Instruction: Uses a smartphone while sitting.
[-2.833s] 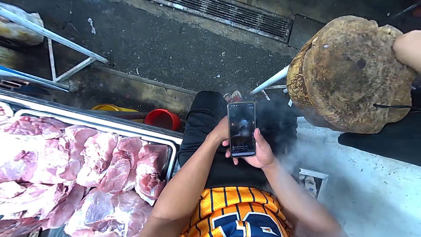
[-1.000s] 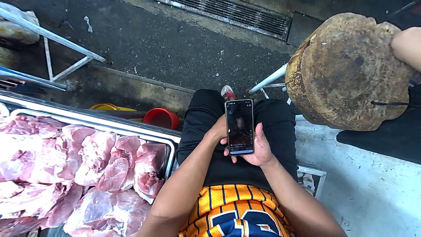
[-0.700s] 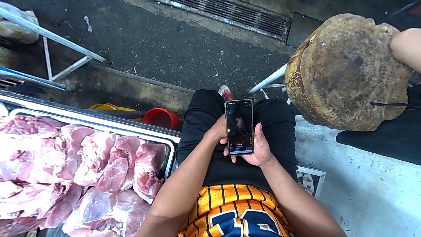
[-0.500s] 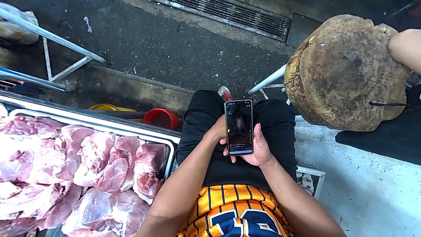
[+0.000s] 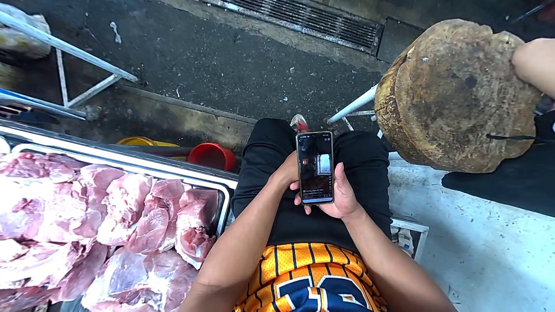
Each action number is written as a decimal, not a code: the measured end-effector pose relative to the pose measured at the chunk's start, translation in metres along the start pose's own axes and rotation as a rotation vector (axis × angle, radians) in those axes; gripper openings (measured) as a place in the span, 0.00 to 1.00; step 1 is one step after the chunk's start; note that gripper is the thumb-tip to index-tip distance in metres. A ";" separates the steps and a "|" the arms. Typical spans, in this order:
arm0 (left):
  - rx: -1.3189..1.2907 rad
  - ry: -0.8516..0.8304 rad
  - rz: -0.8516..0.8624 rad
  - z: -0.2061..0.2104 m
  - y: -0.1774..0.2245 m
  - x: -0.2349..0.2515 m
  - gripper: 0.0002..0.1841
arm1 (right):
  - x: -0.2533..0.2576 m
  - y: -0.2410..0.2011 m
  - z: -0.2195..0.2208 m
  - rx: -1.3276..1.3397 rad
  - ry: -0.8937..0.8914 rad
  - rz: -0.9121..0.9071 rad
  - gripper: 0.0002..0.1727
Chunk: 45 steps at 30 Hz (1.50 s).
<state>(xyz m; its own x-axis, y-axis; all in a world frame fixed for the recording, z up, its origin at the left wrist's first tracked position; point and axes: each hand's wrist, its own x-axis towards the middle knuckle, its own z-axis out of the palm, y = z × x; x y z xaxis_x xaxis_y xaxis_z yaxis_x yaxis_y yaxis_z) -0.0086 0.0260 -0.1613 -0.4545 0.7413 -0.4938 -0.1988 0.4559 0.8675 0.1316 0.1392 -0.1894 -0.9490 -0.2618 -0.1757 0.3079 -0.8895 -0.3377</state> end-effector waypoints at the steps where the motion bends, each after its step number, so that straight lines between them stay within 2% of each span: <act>1: -0.003 0.001 -0.004 0.000 0.000 0.000 0.08 | 0.000 0.000 0.000 0.000 -0.003 -0.003 0.49; 10: 0.021 -0.004 -0.009 0.000 0.000 0.000 0.07 | 0.000 0.001 0.000 0.003 -0.005 0.000 0.48; 16: -0.053 -0.010 0.000 0.000 -0.002 0.000 0.05 | 0.000 0.001 0.001 -0.010 0.006 -0.006 0.49; 41: -0.042 -0.019 0.026 -0.001 -0.003 0.001 0.08 | 0.000 0.000 0.001 -0.003 0.002 -0.009 0.48; 45: -0.001 -0.006 -0.037 0.000 0.004 -0.002 0.05 | 0.000 0.001 0.001 -0.001 0.010 -0.002 0.48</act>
<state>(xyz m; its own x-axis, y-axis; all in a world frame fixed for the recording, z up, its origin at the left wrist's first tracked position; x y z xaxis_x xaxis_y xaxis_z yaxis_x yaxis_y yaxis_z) -0.0088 0.0264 -0.1570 -0.4418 0.7268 -0.5260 -0.2160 0.4829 0.8486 0.1320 0.1384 -0.1886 -0.9489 -0.2561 -0.1845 0.3061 -0.8896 -0.3391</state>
